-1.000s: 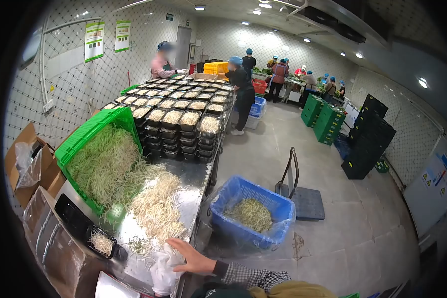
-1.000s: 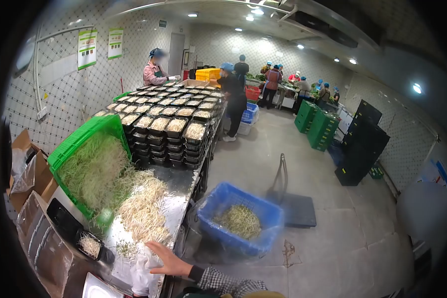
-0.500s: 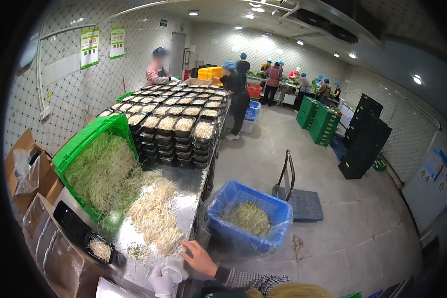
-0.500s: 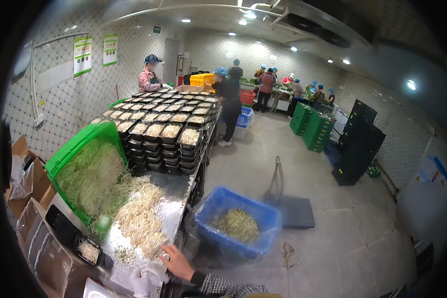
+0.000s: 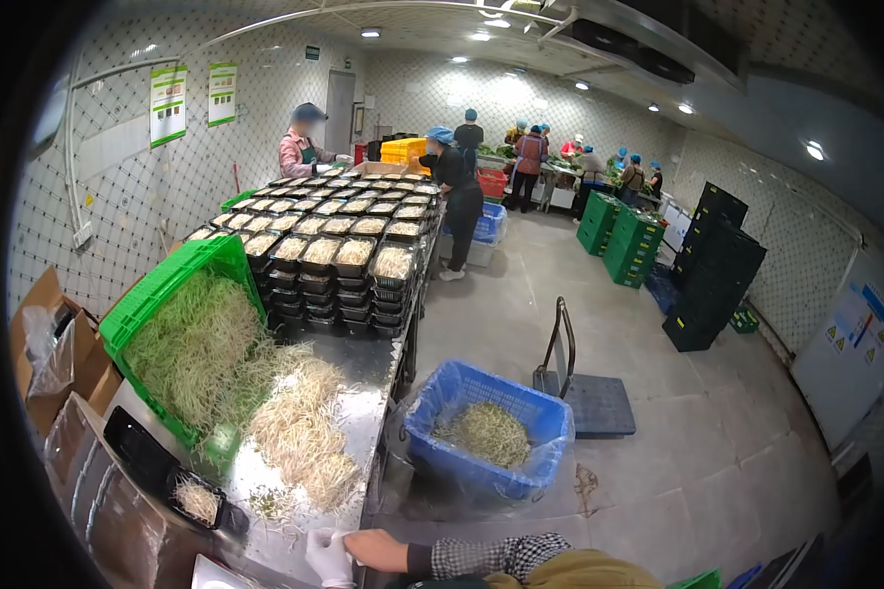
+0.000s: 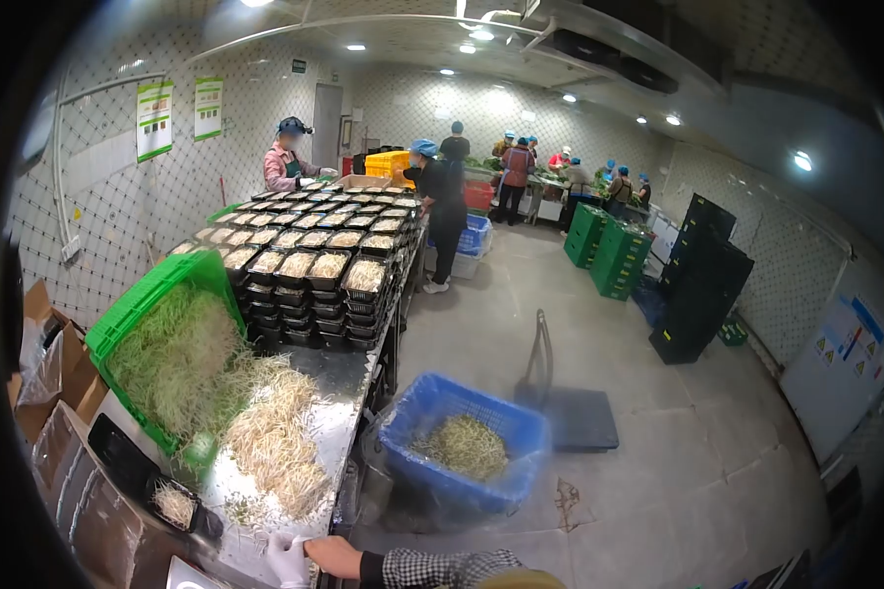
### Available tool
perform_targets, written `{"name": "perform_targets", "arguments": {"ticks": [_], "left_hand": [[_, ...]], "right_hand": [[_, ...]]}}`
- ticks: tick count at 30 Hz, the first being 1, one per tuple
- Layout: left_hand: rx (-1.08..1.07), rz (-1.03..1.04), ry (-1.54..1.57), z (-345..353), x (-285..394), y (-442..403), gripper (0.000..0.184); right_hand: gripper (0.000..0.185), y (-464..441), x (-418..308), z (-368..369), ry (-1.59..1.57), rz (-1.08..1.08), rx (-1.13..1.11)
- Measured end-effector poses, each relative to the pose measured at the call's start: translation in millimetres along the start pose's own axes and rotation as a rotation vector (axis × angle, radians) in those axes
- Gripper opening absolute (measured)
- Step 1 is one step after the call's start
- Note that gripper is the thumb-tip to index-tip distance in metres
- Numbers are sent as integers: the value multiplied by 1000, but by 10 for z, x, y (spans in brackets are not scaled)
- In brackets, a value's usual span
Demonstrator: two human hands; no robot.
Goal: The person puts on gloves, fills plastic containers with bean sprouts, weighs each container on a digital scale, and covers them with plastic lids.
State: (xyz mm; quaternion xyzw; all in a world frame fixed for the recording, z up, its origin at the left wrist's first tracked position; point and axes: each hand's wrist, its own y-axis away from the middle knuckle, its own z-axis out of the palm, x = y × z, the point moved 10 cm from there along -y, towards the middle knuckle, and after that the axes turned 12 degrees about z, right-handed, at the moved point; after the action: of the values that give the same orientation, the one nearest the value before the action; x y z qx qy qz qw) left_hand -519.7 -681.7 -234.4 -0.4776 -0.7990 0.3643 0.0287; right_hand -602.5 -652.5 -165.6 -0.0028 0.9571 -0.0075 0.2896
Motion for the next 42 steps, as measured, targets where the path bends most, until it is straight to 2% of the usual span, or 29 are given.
{"name": "perform_targets", "arguments": {"ticks": [1,2,4,7,8,9,10,12,13,16,19,22,24,26,28,30,31,33,34,36,38,39,40,41,42], "left_hand": [[81,1,-43,-114,21,-75,30],[163,1,-86,-263,40,-177,27],[198,-192,194,-516,-70,-451,20],[253,-496,616,-769,-133,-740,16],[265,-591,755,-735,-174,-714,18],[202,-664,833,-541,-186,-632,10],[220,-663,837,-567,-208,-633,10],[277,-672,845,-623,-237,-723,8],[235,-714,880,-597,-239,-719,10],[296,-760,983,-619,-227,-734,9],[337,-812,1168,-635,-244,-896,8],[253,-650,975,-420,-209,-875,8],[248,-638,989,-551,-226,-1019,6],[217,-586,956,-679,-150,-1105,7],[180,-499,870,-764,-30,-1184,11],[144,-514,855,-768,-8,-1167,12],[138,-506,858,-814,9,-1209,12],[138,-539,928,-763,59,-1162,11],[147,-576,989,-651,80,-1093,10],[158,-638,1094,-645,91,-1113,9],[156,-708,1165,-721,147,-1126,8],[210,-636,1084,-829,104,-1222,8],[173,-613,1063,-865,76,-1260,8],[220,-572,1064,-886,26,-1271,10],[162,-587,1044,-928,-13,-1286,11]], "right_hand": [[12,-80,120,104,34,46,-91],[14,-182,205,219,-79,-95,-25],[29,-451,339,293,-574,140,-348],[30,-704,767,610,-1839,403,-305],[31,-700,771,583,-1705,398,-252],[33,-674,751,576,-1576,394,-195],[35,-634,736,538,-1442,391,-138],[36,-579,600,278,-1063,361,-240],[37,-564,536,189,-876,342,-287],[37,-679,469,174,-1223,298,-187],[38,-617,252,-112,-1522,337,-322],[44,-832,619,213,-1544,88,-155],[47,-801,686,64,-1145,94,48],[50,-819,659,12,-906,78,93],[55,-1033,668,78,-819,28,-10],[66,-1042,683,121,-840,238,-224],[69,-953,582,82,-1059,414,-362],[74,-874,563,257,-1273,563,-472],[76,-968,598,383,-1272,523,-438],[76,-1052,664,385,-1470,565,-364],[72,-1085,727,494,-1866,739,-294],[73,-1215,829,618,-2176,712,-286],[74,-1332,994,789,-2270,712,-266],[75,-1359,979,758,-2248,691,-252],[76,-1401,952,656,-2195,670,-232]]}}
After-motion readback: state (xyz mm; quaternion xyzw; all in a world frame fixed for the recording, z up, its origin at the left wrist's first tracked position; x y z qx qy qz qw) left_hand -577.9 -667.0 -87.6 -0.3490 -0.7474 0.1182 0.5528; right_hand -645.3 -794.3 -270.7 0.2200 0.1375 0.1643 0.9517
